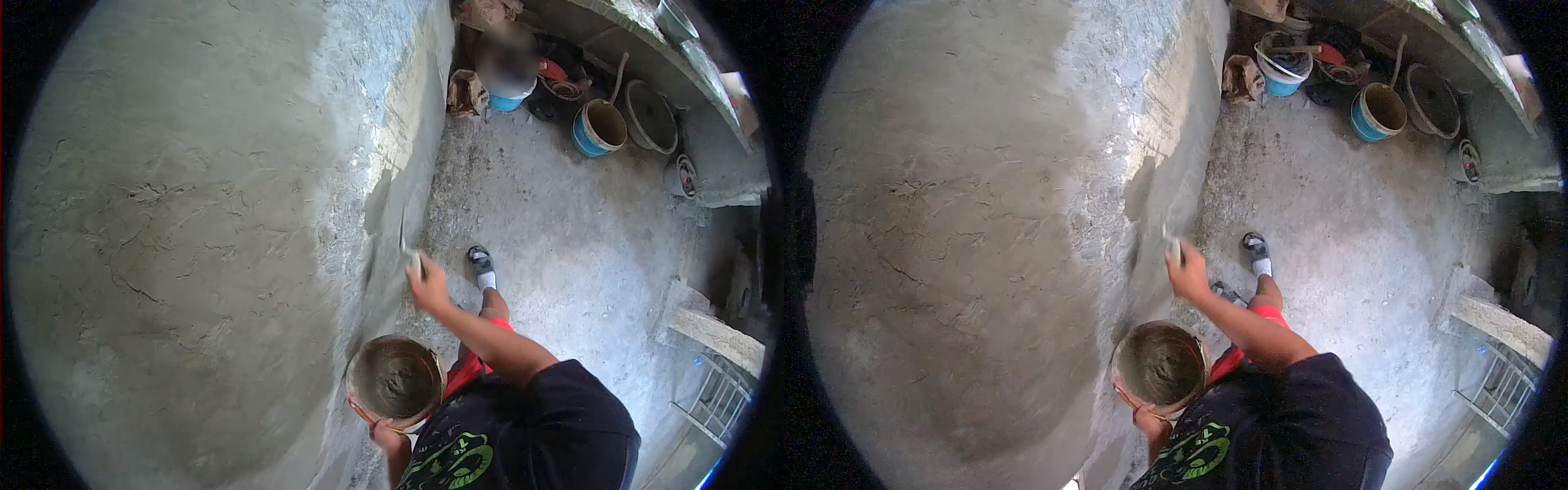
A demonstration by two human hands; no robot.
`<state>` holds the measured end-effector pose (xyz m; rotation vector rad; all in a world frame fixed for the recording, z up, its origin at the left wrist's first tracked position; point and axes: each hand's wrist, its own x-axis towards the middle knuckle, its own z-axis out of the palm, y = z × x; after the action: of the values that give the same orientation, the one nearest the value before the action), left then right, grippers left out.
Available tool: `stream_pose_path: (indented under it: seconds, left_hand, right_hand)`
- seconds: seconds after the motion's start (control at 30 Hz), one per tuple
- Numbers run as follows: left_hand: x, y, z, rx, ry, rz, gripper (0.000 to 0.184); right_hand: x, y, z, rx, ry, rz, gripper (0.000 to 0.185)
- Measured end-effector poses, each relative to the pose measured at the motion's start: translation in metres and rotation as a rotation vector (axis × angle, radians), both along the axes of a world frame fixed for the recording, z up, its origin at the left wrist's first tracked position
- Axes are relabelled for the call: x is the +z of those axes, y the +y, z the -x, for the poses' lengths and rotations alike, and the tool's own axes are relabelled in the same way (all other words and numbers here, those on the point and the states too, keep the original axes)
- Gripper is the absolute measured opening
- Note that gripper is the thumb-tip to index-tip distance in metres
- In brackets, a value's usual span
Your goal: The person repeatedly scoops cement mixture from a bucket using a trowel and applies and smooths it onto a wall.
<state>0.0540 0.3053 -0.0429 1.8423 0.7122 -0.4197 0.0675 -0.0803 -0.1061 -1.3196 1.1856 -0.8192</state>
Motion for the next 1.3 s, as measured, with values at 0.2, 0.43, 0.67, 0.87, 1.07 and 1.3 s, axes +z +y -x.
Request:
stream_pose_path:
  seconds: [0.2,0.43,0.67,0.87,1.07,1.3]
  left_hand:
    - [0.022,-0.019,0.010,0.048,0.039,0.136,0.032]
    - [-0.039,0.052,0.005,0.010,0.046,0.109,0.049]
    - [0.009,0.000,0.018,0.091,0.064,0.205,0.050]
    - [0.010,0.006,0.028,0.065,-0.017,0.410,0.041]
    - [-0.021,0.057,0.028,-0.024,0.151,0.007,0.045]
    - [-0.029,0.067,0.031,-0.222,-0.193,-0.013,0.027]
  right_hand:
    - [-0.009,-0.043,-0.070,-0.005,0.083,-0.141,0.034]
    - [0.022,0.004,-0.025,-0.007,-0.145,0.211,0.044]
    - [0.006,-0.060,-0.073,0.024,0.023,-0.104,0.046]
    - [0.027,0.008,-0.041,-0.046,-0.135,0.246,0.050]
    - [0.009,-0.020,-0.075,0.052,-0.015,0.008,0.043]
    - [0.056,0.168,0.007,0.312,-0.109,0.138,0.049]
